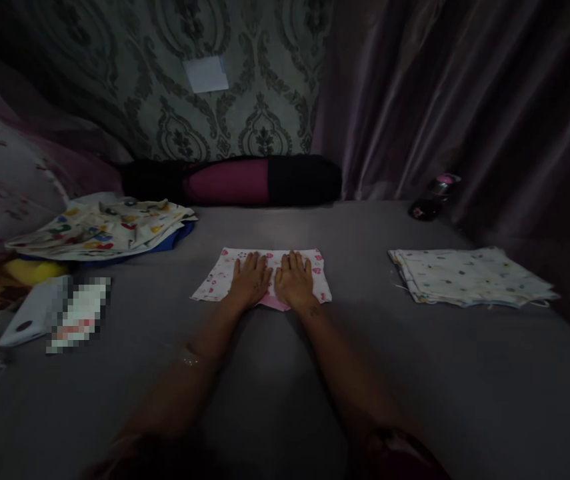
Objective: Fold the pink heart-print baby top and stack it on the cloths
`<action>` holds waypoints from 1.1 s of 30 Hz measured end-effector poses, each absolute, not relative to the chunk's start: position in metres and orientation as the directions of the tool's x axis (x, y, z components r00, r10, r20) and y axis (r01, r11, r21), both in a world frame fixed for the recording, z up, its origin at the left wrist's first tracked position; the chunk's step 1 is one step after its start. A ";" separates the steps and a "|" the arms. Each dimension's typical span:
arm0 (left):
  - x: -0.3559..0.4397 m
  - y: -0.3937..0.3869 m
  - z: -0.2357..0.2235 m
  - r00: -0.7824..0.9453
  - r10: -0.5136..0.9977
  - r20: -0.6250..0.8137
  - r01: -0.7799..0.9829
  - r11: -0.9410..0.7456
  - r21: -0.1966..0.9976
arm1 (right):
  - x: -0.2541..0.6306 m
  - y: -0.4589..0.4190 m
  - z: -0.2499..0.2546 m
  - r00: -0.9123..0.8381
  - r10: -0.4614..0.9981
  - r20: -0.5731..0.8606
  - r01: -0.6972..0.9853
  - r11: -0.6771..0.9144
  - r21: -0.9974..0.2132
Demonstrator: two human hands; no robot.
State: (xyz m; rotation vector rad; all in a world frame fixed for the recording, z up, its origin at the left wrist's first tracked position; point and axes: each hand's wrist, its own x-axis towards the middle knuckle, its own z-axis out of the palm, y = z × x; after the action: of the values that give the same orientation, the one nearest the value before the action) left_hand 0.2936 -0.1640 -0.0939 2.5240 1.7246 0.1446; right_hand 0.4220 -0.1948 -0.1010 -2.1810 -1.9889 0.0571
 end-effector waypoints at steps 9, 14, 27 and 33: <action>0.295 -0.166 -0.104 0.369 0.929 0.020 0.921 -0.369 0.122 | 0.423 -0.194 -0.107 0.101 0.992 0.076 0.983 -0.087 -0.163; 0.292 -0.161 -0.095 0.376 0.923 0.079 0.887 -0.383 0.258 | 0.415 -0.198 -0.100 0.073 0.991 0.113 0.987 -0.055 -0.152; 0.252 -0.128 -0.115 0.174 0.950 0.259 0.857 -0.276 0.436 | 0.386 -0.209 -0.107 -0.101 0.989 0.107 0.969 0.122 -0.216; 0.244 -0.117 -0.114 0.125 0.978 0.165 0.738 -0.203 0.644 | 0.386 -0.201 -0.097 -0.094 0.996 0.000 0.975 0.092 -0.204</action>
State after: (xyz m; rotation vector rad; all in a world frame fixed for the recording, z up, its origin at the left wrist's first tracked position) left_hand 0.2435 -0.1170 -0.1136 2.0031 1.6567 0.7999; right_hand 0.3859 -0.2011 -0.0968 -2.0161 -2.2154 0.2283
